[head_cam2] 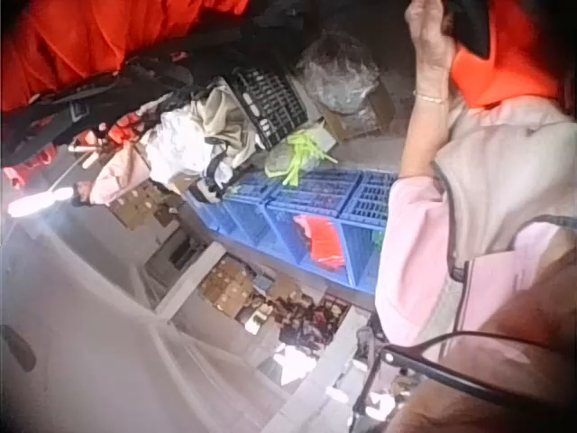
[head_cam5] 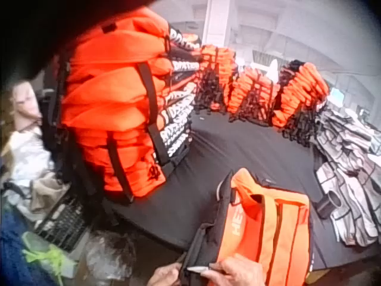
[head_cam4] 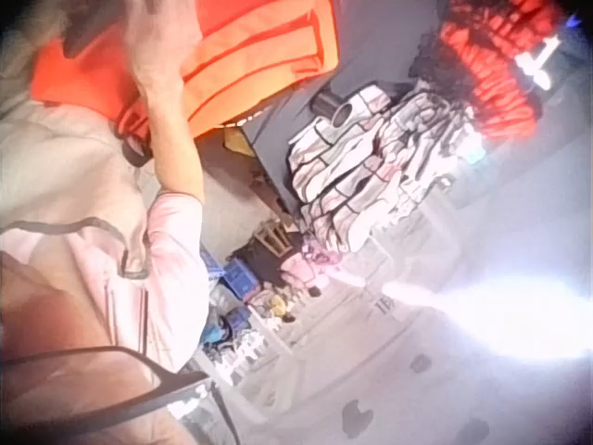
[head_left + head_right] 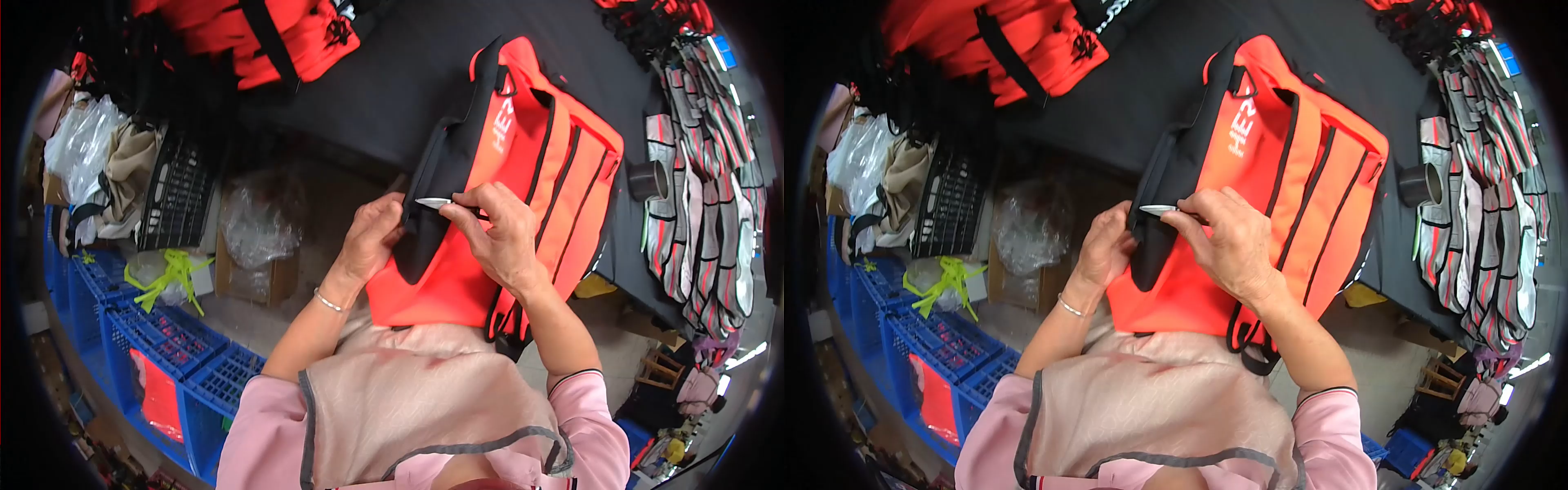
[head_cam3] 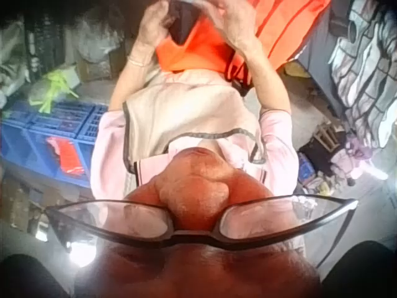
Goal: Inspecting and trimming loose threads from backpacks and garment bags using snips.
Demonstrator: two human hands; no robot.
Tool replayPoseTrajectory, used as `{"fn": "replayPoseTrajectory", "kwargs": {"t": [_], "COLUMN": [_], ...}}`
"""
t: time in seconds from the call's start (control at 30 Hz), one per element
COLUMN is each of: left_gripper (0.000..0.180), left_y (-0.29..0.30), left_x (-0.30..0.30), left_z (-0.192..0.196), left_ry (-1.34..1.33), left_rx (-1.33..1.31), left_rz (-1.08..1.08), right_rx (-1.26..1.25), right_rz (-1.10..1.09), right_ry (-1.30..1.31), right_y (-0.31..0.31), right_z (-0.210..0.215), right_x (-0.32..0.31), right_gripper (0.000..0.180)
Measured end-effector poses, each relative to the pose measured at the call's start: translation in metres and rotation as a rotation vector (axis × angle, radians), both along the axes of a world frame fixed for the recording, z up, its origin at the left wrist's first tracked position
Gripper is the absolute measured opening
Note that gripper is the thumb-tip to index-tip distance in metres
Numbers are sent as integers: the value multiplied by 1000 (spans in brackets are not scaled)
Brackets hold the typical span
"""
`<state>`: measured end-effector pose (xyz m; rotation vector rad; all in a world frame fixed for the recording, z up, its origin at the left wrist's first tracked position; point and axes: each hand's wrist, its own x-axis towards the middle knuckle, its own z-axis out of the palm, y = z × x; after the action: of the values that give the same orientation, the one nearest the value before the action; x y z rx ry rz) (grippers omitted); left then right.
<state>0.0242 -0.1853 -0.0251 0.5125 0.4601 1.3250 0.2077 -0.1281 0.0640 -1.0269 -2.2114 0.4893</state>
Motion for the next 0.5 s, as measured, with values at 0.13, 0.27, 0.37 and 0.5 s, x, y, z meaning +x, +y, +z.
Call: {"fn": "replayPoseTrajectory", "kwargs": {"t": [0.13,0.27,0.37,0.5], "left_gripper": [31,27,21,20], "left_y": [10,13,14,15], "left_x": [5,2,-4,12], "left_z": [21,12,2,29], "left_ry": [24,16,96,239], "left_rx": [-116,-133,-111,-234], "left_rz": [0,-80,-138,13], "right_rx": [-551,-609,-620,-685], "right_rz": [-131,-239,-248,-239], "right_ry": [434,560,548,660], "right_y": [22,32,35,42], "right_z": [-4,0,-2,-18], "right_x": [10,11,12,12], "right_gripper": [18,28,32,13]}}
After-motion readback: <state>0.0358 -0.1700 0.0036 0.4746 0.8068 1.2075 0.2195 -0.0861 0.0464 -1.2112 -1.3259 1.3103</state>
